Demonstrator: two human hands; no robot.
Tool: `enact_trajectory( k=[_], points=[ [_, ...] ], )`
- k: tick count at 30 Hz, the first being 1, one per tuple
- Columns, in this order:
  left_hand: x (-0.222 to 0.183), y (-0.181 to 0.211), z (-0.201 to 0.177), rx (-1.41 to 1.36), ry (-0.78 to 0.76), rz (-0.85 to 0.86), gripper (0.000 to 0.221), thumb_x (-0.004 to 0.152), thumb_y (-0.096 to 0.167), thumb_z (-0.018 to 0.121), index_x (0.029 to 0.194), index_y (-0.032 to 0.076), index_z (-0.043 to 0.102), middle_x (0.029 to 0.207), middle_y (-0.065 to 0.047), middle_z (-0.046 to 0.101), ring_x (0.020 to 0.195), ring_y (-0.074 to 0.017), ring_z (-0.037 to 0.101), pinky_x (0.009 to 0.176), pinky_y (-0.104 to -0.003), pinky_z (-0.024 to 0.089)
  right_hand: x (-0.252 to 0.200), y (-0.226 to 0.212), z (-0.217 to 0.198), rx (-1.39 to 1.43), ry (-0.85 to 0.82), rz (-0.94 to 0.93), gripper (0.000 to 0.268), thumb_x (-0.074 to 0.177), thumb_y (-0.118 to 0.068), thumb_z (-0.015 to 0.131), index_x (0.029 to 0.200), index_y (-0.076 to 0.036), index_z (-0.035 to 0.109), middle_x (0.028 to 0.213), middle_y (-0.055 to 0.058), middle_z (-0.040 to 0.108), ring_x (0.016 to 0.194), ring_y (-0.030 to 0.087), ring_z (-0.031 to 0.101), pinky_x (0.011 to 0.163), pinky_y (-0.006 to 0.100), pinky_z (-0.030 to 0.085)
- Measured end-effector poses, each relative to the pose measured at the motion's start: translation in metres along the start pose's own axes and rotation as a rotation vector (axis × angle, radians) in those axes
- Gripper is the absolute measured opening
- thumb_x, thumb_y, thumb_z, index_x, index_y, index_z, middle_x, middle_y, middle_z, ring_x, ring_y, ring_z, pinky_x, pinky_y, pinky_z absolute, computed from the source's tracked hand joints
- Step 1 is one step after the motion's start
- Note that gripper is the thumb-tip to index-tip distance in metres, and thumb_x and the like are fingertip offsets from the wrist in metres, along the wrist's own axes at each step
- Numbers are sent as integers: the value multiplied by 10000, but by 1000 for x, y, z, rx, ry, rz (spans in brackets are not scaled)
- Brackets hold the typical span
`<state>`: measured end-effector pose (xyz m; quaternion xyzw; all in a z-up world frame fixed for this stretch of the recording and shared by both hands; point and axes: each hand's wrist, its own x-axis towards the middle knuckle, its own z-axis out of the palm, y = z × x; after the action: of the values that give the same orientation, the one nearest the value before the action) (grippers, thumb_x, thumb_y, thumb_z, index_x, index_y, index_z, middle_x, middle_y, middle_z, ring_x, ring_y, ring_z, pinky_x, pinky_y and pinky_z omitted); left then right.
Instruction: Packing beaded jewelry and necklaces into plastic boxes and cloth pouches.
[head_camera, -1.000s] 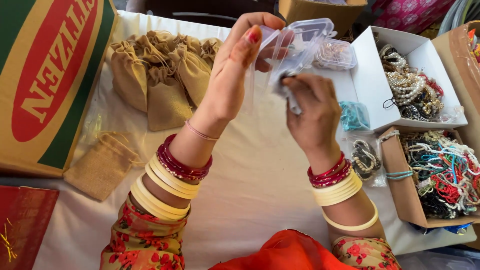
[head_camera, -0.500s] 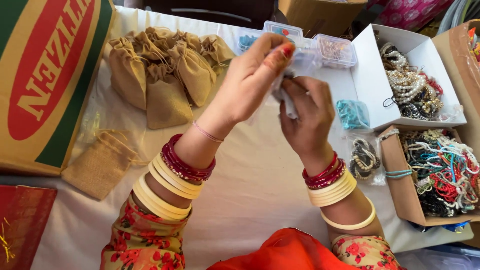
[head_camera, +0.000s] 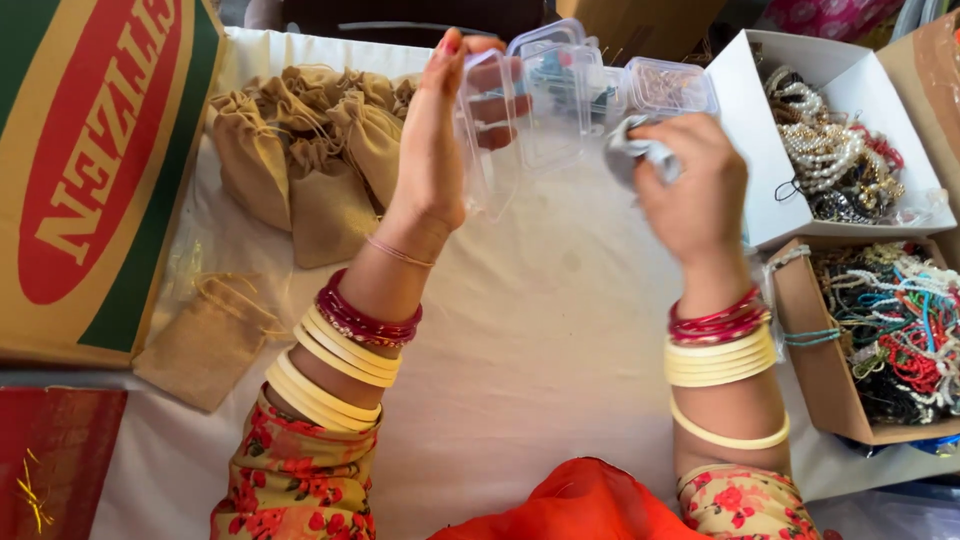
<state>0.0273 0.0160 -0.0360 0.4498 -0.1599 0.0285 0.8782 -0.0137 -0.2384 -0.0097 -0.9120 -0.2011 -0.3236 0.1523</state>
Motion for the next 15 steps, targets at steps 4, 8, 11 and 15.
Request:
enact_trajectory(
  k=[4,8,11,15],
  points=[
    [0,-39,6,-80,207,-134,494,1026,510,358,1227,137,612,1075,-45,665,949,-165,645,808,-348,551,-3,49,7,221,16,217,196,916,-26,720,1105,-45,773,1096,105,729,983,262,734,862,360,574],
    [-10,-101,-9,-281,98,-221,418,1073,398,437,1255,60,602,976,-60,584,884,-233,608,855,-420,568,-19,86,48,115,26,276,181,898,-37,738,1074,-54,777,1066,121,714,951,316,700,826,404,556],
    [-20,-107,-8,-451,89,-251,385,1080,329,445,1257,25,601,981,-78,599,927,-255,616,922,-440,563,-34,92,75,-93,18,241,196,870,-52,762,1057,-106,782,1065,106,698,988,339,664,813,428,548],
    [-30,-111,-11,-432,223,-285,327,1044,247,424,1234,40,592,997,-58,602,968,-245,633,950,-409,556,-45,93,96,-127,-50,200,275,880,-100,785,1151,-123,745,1112,73,678,1058,310,644,838,426,540]
  ],
)
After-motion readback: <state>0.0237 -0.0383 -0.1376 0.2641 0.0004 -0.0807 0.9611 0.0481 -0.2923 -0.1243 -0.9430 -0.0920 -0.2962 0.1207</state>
